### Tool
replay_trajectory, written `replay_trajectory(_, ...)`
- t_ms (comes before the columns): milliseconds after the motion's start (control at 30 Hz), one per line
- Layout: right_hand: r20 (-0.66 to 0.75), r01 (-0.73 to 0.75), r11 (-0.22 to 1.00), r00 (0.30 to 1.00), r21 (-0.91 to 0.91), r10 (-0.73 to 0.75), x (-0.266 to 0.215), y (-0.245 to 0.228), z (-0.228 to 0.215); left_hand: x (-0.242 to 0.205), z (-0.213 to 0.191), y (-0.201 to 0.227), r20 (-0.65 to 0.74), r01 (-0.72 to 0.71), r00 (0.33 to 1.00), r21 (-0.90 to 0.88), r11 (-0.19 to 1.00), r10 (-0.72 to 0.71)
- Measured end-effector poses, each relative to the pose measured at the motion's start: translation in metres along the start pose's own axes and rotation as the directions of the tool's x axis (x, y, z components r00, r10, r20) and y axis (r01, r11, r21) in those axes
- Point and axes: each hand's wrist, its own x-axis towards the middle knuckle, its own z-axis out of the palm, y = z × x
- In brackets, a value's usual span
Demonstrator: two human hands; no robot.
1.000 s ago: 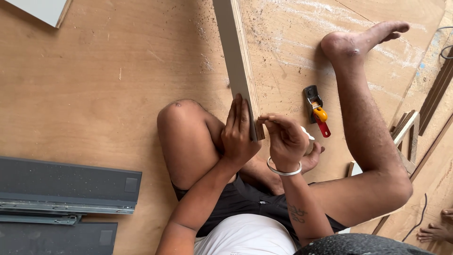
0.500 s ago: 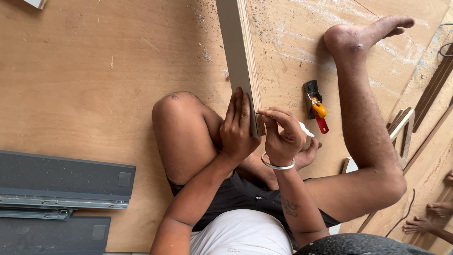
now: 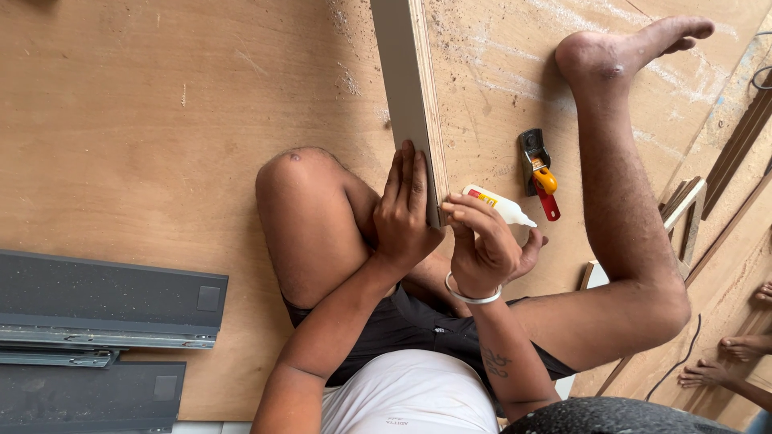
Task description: Applying adhesive to the edges of wood pieces and joining them to assemble furniture components.
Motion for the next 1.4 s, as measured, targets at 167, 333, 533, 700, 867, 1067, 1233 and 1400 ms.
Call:
replay_trajectory(167,-0.016,0.017,0.998,1.0,-0.066,-0.018,-0.013,-0.009,-0.008,0.003,-0.003,0.002,0.006,-0.005,1.0,-0.029,1.0,0.005)
replay_trajectory(333,0.016,-0.024,0.995,1.0,0.095,0.022,-0.035,0.0,-0.021,-0.002,0.002,-0.002,0.025,0.011,1.0,-0.008,1.0,-0.011)
replay_trajectory(533,-0.011,-0.089,0.977,0.996,0.195,0.093,-0.046,0.01,-0.044,-0.001,0.0,0.0,0.015,-0.007,1.0,-0.011,1.0,0.007)
replay_trajectory(700,0.096,-0.114,0.993,0.989,-0.026,0.115,-0.06,0.042,-0.052,0.002,-0.003,0.004,-0.011,0.015,1.0,-0.019,1.0,-0.015)
replay_trajectory(867,0.171,-0.159,0.968,0.966,-0.193,0.192,-0.083,0.084,-0.043,0.001,0.002,0.003,-0.002,0.005,1.0,0.001,1.0,-0.005)
replay_trajectory(1067,0.245,-0.078,0.835,0.938,-0.544,0.247,-0.1,0.142,-0.032,0.002,0.002,0.001,0.003,-0.006,1.0,0.014,1.0,0.006)
replay_trajectory(1233,0.226,-0.142,0.71,0.889,-0.69,0.398,-0.105,0.161,-0.032,0.001,0.003,0.003,0.031,0.007,0.999,0.009,1.0,-0.008)
replay_trajectory(1400,-0.01,-0.518,0.851,0.854,-0.08,0.519,-0.091,0.162,-0.021,-0.002,0.009,-0.001,0.012,-0.001,1.0,0.038,0.999,0.0)
